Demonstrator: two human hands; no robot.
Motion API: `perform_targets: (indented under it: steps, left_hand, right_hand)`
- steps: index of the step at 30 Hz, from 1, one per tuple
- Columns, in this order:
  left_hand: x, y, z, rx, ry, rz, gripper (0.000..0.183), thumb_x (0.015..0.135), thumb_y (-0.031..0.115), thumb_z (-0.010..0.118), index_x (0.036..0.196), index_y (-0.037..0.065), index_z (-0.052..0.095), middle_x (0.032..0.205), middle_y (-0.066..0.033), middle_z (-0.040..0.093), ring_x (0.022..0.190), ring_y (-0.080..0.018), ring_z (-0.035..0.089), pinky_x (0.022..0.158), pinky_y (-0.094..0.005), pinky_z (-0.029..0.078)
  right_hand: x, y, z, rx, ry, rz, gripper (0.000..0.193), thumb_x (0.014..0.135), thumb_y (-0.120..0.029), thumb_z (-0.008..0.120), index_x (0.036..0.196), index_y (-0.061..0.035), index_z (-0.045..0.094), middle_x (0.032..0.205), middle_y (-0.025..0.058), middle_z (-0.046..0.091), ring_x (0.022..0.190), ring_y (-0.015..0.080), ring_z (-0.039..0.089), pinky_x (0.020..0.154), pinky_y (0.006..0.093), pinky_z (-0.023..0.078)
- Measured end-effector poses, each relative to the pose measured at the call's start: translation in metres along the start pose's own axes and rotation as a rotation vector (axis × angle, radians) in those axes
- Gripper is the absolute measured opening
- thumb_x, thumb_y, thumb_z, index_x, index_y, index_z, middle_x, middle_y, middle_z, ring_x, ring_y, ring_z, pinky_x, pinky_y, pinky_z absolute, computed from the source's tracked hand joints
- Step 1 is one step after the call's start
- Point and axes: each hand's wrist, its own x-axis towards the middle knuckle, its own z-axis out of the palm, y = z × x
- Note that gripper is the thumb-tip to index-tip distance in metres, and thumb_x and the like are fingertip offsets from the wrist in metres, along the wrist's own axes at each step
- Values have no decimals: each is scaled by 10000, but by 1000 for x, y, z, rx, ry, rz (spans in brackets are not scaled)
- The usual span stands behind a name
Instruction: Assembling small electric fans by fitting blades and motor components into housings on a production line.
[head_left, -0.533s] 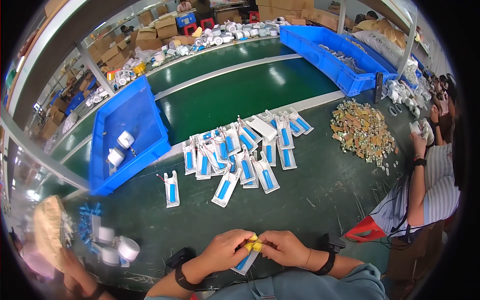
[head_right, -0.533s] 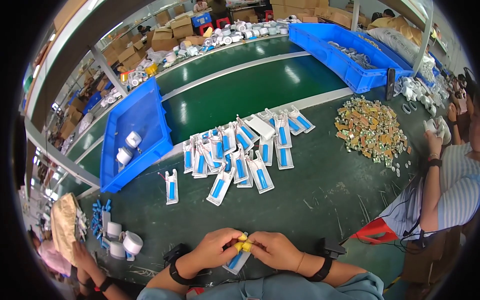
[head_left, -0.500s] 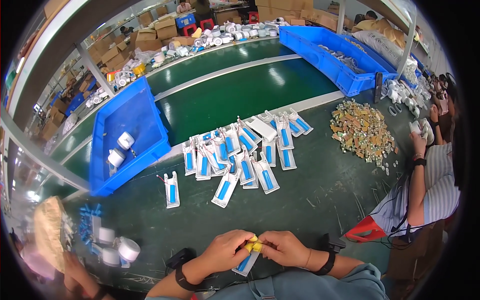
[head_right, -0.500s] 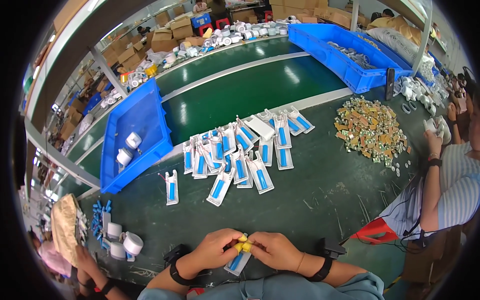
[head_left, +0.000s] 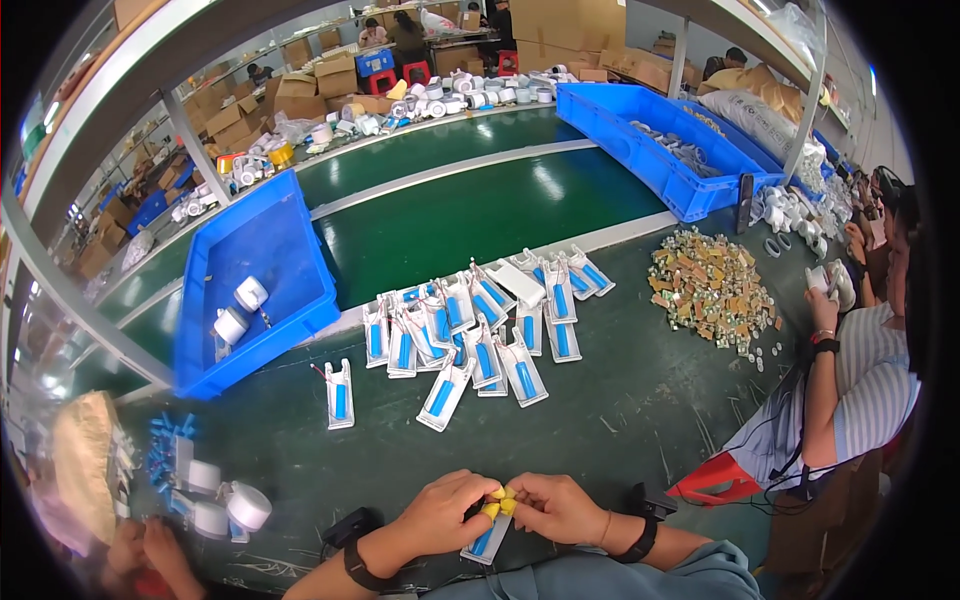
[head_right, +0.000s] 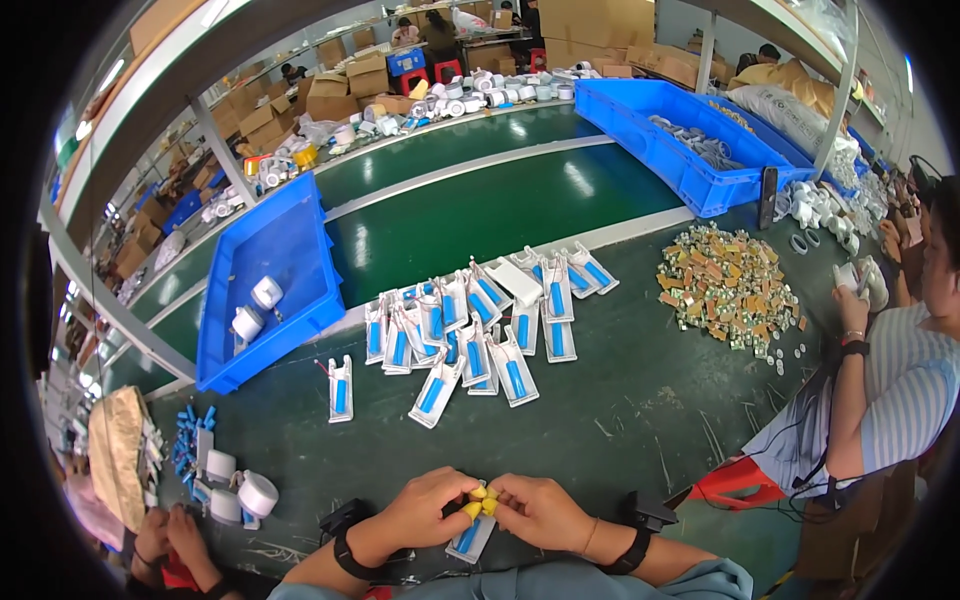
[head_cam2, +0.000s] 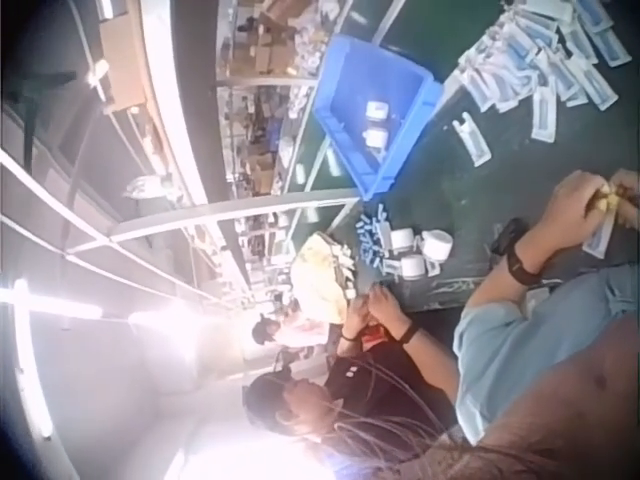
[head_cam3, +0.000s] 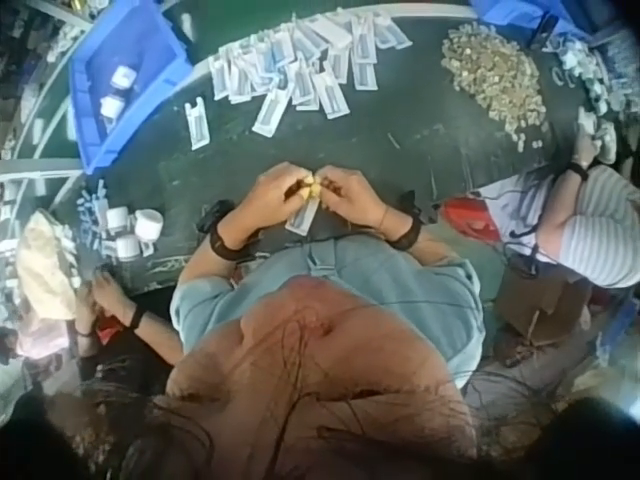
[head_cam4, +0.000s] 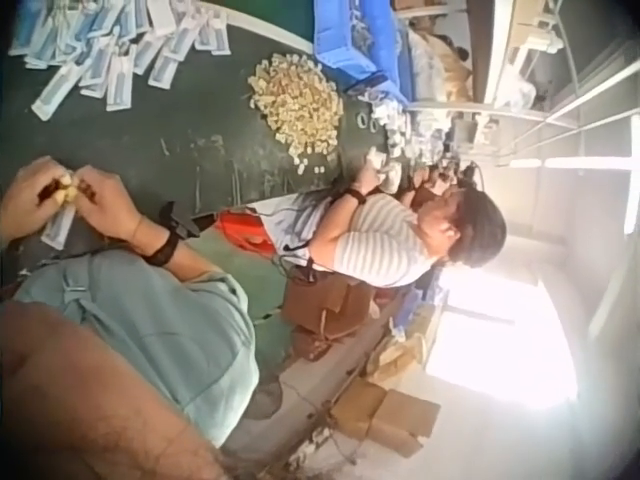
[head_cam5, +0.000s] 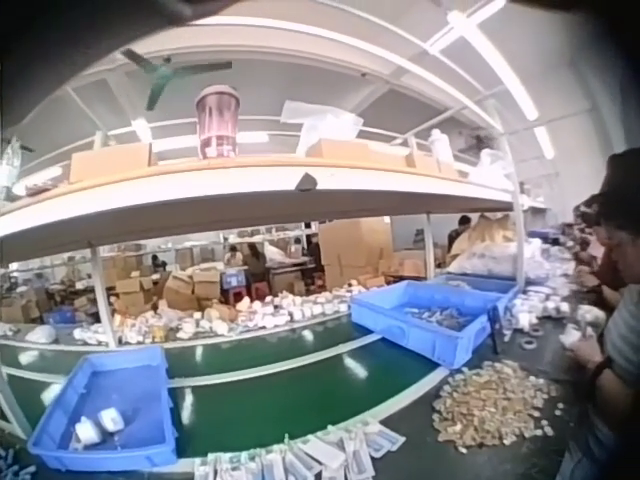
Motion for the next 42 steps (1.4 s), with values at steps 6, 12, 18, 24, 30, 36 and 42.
perform_targets:
  steps: [6,12,18,24,30,36,42]
  left_hand:
    - [-2,-6,1,31,-49,-23,288,775,96,694,1052,64,622,828,-75,641,757,-261,635,738,-382,493]
    - [-1,-6,1,29,-40,-21,267,769,102,698,1022,67,621,796,-65,624,733,-260,618,728,-382,475]
    - [-2,-2,1,40,-24,-23,267,753,103,704,1006,71,623,787,-65,617,721,-264,611,720,-380,468]
    - [-1,-4,2,35,-23,-17,271,728,105,708,986,76,631,802,-56,626,739,-261,614,721,-375,464]
    - [-5,-6,1,53,-3,13,276,703,106,707,967,79,633,811,-41,628,755,-261,610,724,-378,461]
    - [4,-7,3,85,-40,53,291,682,106,704,961,68,627,796,-60,618,731,-280,601,719,-389,458]
    - [3,-5,2,148,-57,66,263,637,107,697,882,50,621,746,-63,595,715,-284,578,718,-394,444]
  right_hand:
    - [-3,-3,1,62,8,57,272,934,23,556,1206,30,548,956,85,667,812,112,683,683,246,574]
    - [0,2,1,54,-16,25,271,935,33,557,1206,29,550,968,84,664,834,113,683,699,249,573]
    - [0,-1,5,79,64,-26,205,903,-23,622,1107,-12,613,824,58,680,689,94,668,627,250,546]
    - [-1,1,2,55,-8,50,267,941,15,574,1208,23,558,974,85,670,847,118,690,688,244,573]
    - [-1,2,9,116,89,29,229,900,-21,632,1124,6,596,834,55,677,702,91,663,626,245,550]
    - [-3,-1,4,18,152,-17,216,885,-29,639,1095,-7,594,806,64,672,688,119,666,628,267,537]
    - [4,-3,2,-115,87,-139,216,899,-45,628,1107,-20,578,800,45,640,683,115,637,630,268,525]
